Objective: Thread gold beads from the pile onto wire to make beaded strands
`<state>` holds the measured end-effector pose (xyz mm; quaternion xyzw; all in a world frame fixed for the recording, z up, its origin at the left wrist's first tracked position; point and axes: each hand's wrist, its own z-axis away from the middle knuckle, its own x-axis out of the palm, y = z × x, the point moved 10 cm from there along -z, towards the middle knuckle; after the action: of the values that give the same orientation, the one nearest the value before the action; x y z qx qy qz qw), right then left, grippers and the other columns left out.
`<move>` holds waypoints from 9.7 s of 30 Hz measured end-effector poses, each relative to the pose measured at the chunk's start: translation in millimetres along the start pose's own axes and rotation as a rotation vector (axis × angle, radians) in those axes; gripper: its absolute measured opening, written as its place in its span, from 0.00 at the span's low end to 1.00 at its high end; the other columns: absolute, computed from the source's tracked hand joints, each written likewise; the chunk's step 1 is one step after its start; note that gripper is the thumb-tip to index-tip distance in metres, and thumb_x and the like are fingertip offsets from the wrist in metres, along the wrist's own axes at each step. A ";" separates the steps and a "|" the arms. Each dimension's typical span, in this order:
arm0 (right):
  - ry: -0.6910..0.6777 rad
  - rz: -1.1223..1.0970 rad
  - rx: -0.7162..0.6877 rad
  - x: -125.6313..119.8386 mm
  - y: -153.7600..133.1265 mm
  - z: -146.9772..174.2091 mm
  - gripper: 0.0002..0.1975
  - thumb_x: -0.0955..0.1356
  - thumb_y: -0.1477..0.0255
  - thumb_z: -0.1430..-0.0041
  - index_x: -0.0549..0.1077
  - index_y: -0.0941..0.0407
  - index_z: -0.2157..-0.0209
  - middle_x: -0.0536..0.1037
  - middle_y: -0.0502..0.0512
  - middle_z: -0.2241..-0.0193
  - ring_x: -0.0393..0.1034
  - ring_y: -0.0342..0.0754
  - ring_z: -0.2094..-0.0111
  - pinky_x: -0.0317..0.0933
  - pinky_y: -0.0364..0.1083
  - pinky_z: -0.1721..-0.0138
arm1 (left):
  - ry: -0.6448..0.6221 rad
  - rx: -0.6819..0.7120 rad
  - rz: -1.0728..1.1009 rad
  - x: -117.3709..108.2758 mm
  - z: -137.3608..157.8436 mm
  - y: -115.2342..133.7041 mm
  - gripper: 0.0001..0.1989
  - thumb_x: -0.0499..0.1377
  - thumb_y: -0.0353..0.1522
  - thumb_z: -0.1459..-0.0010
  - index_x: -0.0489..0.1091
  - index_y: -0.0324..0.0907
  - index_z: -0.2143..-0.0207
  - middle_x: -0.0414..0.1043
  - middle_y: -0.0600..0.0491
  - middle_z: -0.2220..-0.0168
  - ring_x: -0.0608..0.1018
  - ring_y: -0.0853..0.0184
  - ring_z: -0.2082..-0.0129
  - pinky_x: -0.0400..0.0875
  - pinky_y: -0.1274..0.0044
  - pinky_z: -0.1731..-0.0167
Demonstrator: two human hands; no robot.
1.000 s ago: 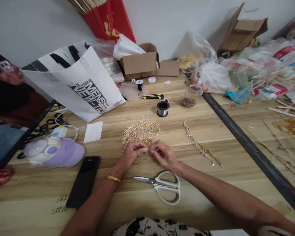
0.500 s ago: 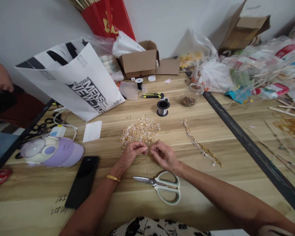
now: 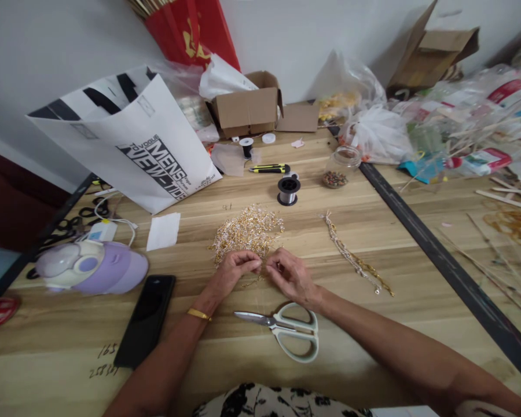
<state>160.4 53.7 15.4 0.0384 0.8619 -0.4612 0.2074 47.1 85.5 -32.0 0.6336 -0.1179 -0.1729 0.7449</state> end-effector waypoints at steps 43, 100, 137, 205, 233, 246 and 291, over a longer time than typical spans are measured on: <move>0.004 0.010 -0.001 -0.3 -1.2 -0.6 0.04 0.63 0.74 0.39 0.67 0.56 0.68 0.70 0.53 0.74 0.63 0.43 0.74 0.57 0.42 0.75 | 0.012 -0.002 -0.001 1.4 1.0 4.2 0.09 0.63 0.35 0.50 0.72 0.37 0.74 0.71 0.55 0.77 0.71 0.71 0.74 0.66 0.80 0.69; -0.051 -0.054 0.072 7.2 5.6 0.6 0.01 0.64 0.74 0.41 0.67 0.56 0.67 0.68 0.49 0.76 0.61 0.40 0.77 0.55 0.40 0.76 | 0.036 0.123 -0.204 2.7 5.2 17.6 0.09 0.60 0.34 0.48 0.70 0.35 0.76 0.69 0.54 0.77 0.69 0.72 0.75 0.63 0.80 0.72; -0.177 0.069 0.270 -15.7 19.0 -16.6 0.03 0.64 0.76 0.45 0.69 0.57 0.67 0.74 0.52 0.70 0.69 0.44 0.70 0.64 0.41 0.71 | 0.116 0.110 0.001 -16.7 8.3 29.0 0.11 0.60 0.35 0.50 0.68 0.37 0.79 0.68 0.55 0.79 0.69 0.72 0.76 0.63 0.81 0.72; -0.081 -0.478 0.767 -39.1 71.8 23.4 0.18 0.71 0.58 0.51 0.70 0.59 0.70 0.72 0.50 0.78 0.61 0.37 0.81 0.56 0.38 0.81 | -0.027 0.366 -1.020 36.5 15.9 33.0 0.06 0.56 0.27 0.43 0.69 0.39 0.73 0.69 0.51 0.70 0.70 0.65 0.66 0.65 0.74 0.64; -0.126 -0.457 0.696 -35.5 69.6 20.1 0.17 0.69 0.58 0.49 0.67 0.58 0.71 0.68 0.47 0.80 0.60 0.38 0.81 0.56 0.38 0.82 | -0.052 -0.061 -0.487 16.6 7.0 2.6 0.04 0.57 0.27 0.52 0.67 0.38 0.71 0.65 0.57 0.78 0.67 0.74 0.78 0.64 0.82 0.76; -0.147 -0.437 0.679 -34.2 70.8 21.2 0.16 0.68 0.58 0.47 0.67 0.58 0.70 0.69 0.48 0.79 0.61 0.38 0.81 0.57 0.38 0.82 | -0.016 -0.075 -0.516 9.8 7.5 -0.6 0.06 0.58 0.30 0.50 0.65 0.39 0.68 0.67 0.57 0.78 0.69 0.72 0.77 0.63 0.81 0.75; -0.172 -0.429 0.672 -32.2 70.6 22.1 0.16 0.68 0.59 0.46 0.68 0.59 0.69 0.70 0.49 0.78 0.62 0.38 0.81 0.57 0.38 0.81 | -0.080 -0.054 -0.645 15.8 10.3 12.9 0.15 0.50 0.36 0.41 0.67 0.38 0.77 0.63 0.56 0.81 0.65 0.72 0.79 0.58 0.82 0.78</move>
<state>215.0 80.2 -37.7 -0.1152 0.6310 -0.7516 0.1539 58.8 71.6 -18.3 0.6109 0.0642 -0.4279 0.6629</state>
